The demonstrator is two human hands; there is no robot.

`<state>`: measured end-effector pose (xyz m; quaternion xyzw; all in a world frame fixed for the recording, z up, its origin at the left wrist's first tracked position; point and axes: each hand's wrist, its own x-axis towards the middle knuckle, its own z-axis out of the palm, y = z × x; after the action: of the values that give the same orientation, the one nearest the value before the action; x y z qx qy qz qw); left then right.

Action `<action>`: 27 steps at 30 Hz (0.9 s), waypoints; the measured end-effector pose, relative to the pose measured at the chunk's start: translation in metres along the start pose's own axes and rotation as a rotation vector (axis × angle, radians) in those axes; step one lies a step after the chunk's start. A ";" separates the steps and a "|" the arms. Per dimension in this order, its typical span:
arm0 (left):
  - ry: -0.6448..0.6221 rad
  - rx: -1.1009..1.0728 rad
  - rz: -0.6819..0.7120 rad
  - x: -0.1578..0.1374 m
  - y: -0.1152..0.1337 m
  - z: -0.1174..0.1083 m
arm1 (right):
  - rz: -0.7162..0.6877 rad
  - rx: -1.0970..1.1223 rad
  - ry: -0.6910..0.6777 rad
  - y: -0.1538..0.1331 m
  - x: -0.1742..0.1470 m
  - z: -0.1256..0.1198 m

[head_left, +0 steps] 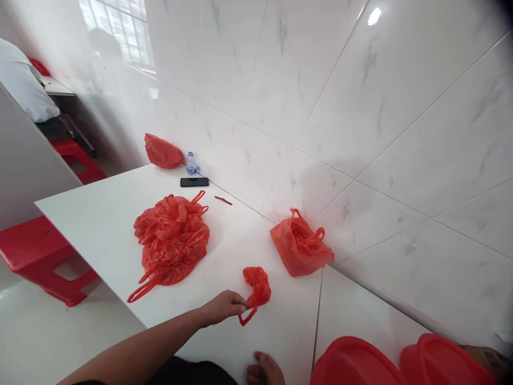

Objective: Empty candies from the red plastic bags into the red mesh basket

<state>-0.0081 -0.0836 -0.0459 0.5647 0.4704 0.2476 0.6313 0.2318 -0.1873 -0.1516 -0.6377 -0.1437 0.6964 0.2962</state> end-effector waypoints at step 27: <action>0.442 0.135 0.258 -0.027 0.049 -0.008 | -0.397 0.235 -0.047 -0.082 -0.062 0.042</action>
<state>-0.0162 -0.0910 0.0100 0.5930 0.5363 0.4115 0.4374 0.2100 -0.1522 -0.0487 -0.5415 -0.1913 0.6512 0.4961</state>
